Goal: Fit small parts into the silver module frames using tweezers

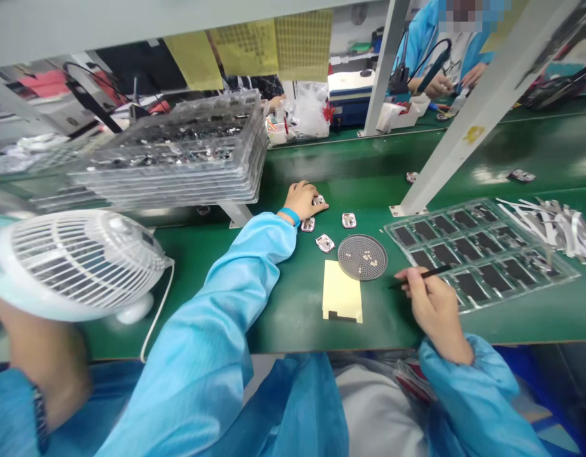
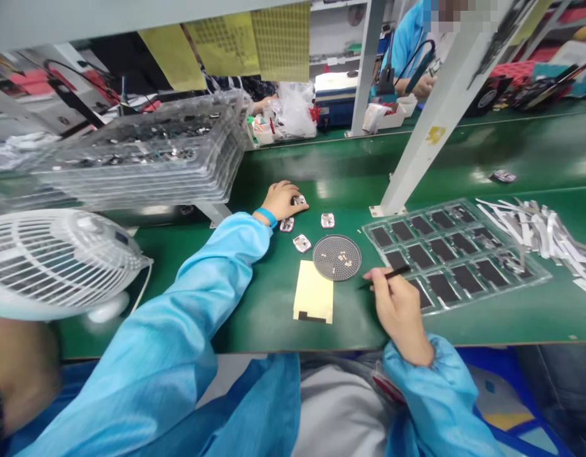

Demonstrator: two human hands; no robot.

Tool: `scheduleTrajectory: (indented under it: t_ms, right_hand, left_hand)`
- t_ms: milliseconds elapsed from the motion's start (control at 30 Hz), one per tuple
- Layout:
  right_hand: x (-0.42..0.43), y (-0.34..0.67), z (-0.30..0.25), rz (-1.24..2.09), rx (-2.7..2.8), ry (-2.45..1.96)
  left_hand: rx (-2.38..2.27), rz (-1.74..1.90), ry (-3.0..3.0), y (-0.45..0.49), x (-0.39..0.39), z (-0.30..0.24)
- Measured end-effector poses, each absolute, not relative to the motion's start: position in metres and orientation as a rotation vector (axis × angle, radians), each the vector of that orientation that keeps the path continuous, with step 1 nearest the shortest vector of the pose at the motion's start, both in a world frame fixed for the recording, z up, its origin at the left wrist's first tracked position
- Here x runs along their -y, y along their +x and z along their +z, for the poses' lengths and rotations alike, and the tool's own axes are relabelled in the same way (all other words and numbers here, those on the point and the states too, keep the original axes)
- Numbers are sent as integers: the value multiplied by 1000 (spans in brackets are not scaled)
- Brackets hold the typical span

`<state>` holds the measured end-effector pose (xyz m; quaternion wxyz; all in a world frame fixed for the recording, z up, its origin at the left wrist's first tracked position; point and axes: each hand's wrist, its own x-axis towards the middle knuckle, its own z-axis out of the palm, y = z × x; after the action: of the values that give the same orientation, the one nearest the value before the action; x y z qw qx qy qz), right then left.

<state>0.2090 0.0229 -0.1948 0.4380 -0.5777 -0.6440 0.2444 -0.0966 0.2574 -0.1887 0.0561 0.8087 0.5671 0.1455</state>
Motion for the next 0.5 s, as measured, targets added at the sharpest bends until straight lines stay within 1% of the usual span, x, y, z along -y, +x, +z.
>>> scheduleTrajectory:
  t_ms: [67,133,233,300,333,400,500]
  right_hand:
    - [-17,202,-191,882,1530,-1340]
    - [-11,188,-187,1076,1581,-1170]
    - [-3,165,-190,1142,1681,-1048]
    - [0,155,-197,1166,1687,-1099]
    - [1,152,-201,1184,1686,-1136]
    - [1,151,-207,1217,1696,-1190]
    - [0,153,-209,1206,1727,-1222]
  left_hand:
    - [-1734,491,2471,-99,-254,-188]
    - [-1786,570,2412,-101,-250,-185]
    - [-1755,926,2105,-100,-237,-175]
    - [-1543,1138,1749,-95,-217,-167]
    - [-1399,1172,1564,-91,-201,-164]
    - [-1155,1130,1278,-83,-163,-161]
    - [-996,879,1062,-72,-100,-166]
